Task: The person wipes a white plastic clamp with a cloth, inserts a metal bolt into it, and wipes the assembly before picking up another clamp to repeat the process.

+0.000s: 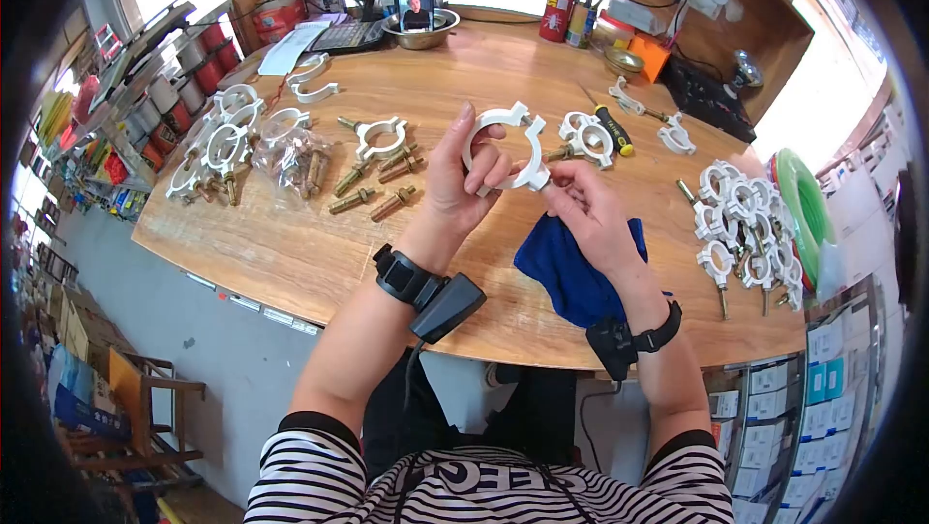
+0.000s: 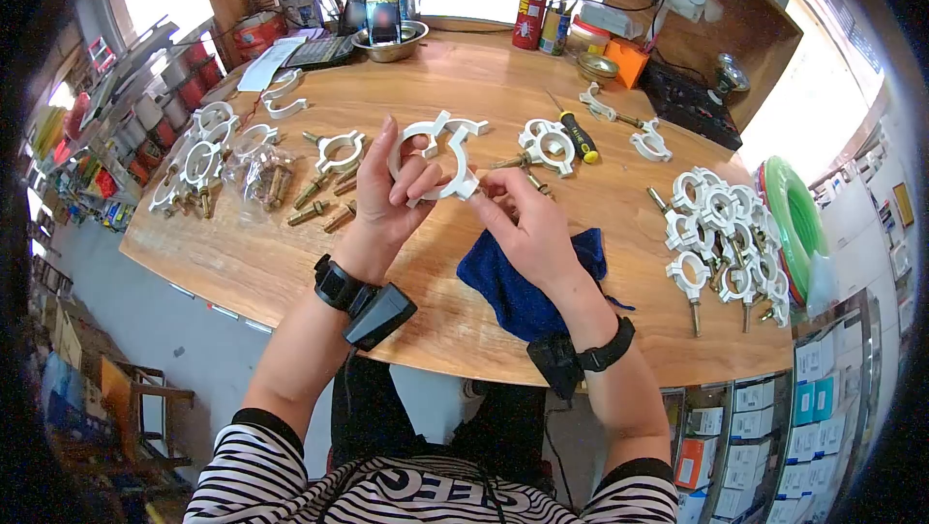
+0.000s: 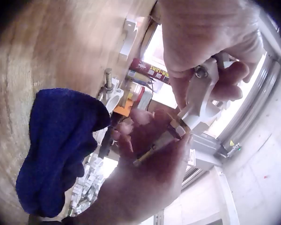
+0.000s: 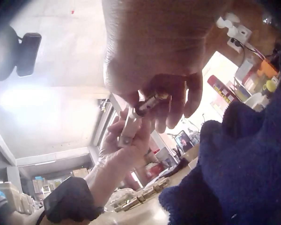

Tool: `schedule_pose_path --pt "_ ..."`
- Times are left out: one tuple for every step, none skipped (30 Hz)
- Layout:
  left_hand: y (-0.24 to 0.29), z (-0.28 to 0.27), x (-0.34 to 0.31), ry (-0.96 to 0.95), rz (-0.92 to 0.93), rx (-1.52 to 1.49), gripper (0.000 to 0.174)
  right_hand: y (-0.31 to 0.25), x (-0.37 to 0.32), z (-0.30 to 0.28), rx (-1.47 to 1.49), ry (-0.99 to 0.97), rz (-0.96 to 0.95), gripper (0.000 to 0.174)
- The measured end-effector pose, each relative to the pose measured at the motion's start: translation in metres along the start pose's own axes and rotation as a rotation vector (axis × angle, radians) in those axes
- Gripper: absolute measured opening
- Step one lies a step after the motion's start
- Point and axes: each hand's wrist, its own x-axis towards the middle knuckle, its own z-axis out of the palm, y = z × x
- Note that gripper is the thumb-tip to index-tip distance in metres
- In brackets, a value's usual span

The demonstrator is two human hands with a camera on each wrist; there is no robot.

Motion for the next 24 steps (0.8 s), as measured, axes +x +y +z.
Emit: schedule_pose_path --pt "0.0 -0.001 0.0 -0.004 0.008 0.008 0.041 0.0 0.0 0.003 -0.028 0.072 -0.085 0.017" --pt "0.0 -0.001 0.0 0.001 0.006 0.009 0.041 0.001 -0.001 0.005 -0.056 0.144 -0.167 0.017" --pt "0.0 -0.001 0.0 -0.009 0.003 0.001 0.041 0.003 -0.002 0.003 -0.052 0.142 -0.162 0.017" --pt "0.0 -0.002 0.0 -0.019 -0.002 -0.007 0.041 0.004 -0.003 0.0 0.094 0.038 -0.047 0.017" --pt "-0.001 -0.001 0.0 -0.014 -0.008 -0.005 0.041 0.005 -0.003 -0.003 0.24 -0.063 0.068 0.018" --pt "-0.001 -0.001 0.0 -0.004 -0.014 -0.003 0.041 0.004 -0.003 -0.005 0.245 -0.058 0.077 0.018" --pt "-0.003 0.0 -0.001 0.005 -0.024 -0.001 0.04 0.002 -0.002 -0.007 0.259 -0.103 0.12 0.018" --pt "-0.004 0.001 -0.001 0.006 -0.019 -0.007 0.041 0.002 -0.003 -0.009 0.271 -0.146 0.163 0.018" --pt "-0.005 0.002 -0.001 0.006 -0.032 -0.007 0.041 0.005 -0.004 -0.006 0.275 -0.136 0.169 0.018" --pt "-0.005 0.002 -0.001 -0.007 -0.03 0.018 0.041 0.007 -0.004 0.002 0.238 -0.025 0.034 0.017" --pt "-0.005 0.002 -0.001 -0.018 -0.028 0.042 0.042 0.007 -0.005 0.007 0.198 0.084 -0.099 0.017" --pt "-0.006 0.002 -0.001 -0.023 -0.024 0.037 0.042 0.003 -0.007 0.004 0.253 0.051 -0.019 0.017" --pt "-0.006 0.003 -0.001 -0.02 -0.033 0.038 0.042 0.003 -0.007 -0.001 0.258 0.056 -0.012 0.017" --pt "-0.006 0.004 -0.002 -0.022 -0.04 0.044 0.042 0.005 -0.006 -0.006 0.346 -0.046 0.101 0.017" --pt "-0.007 0.006 -0.003 -0.025 -0.047 0.048 0.042 0.006 -0.006 -0.01 0.434 -0.15 0.213 0.018" --pt "-0.008 0.007 -0.003 -0.003 -0.041 0.053 0.042 0.004 -0.006 -0.009 0.37 -0.14 0.188 0.018" --pt "-0.009 0.007 -0.004 -0.004 -0.042 0.055 0.042 0.007 -0.006 -0.004 0.371 -0.139 0.187 0.018" --pt "-0.008 0.006 -0.003 -0.012 -0.038 0.061 0.042 0.011 -0.006 0.004 0.233 -0.027 0.04 0.02" --pt "-0.008 0.006 -0.003 -0.019 -0.032 0.068 0.042 0.012 -0.006 0.008 0.095 0.083 -0.108 0.024" --pt "-0.008 0.005 -0.003 -0.02 -0.028 0.072 0.042 0.01 -0.007 0.007 0.097 0.083 -0.114 0.024" --pt "-0.008 0.004 -0.002 -0.033 -0.034 0.072 0.042 0.006 -0.008 0.003 0.18 0.009 -0.002 0.022" --pt "-0.008 0.003 -0.002 -0.045 -0.039 0.071 0.042 0.003 -0.008 0.0 0.262 -0.066 0.111 0.02" --pt "-0.008 0.004 -0.002 -0.044 -0.035 0.074 0.042 0.004 -0.007 -0.002 0.264 -0.069 0.107 0.02" --pt "-0.009 0.004 -0.003 -0.024 -0.031 0.081 0.042 0.004 -0.007 -0.005 0.307 -0.113 0.166 0.019"
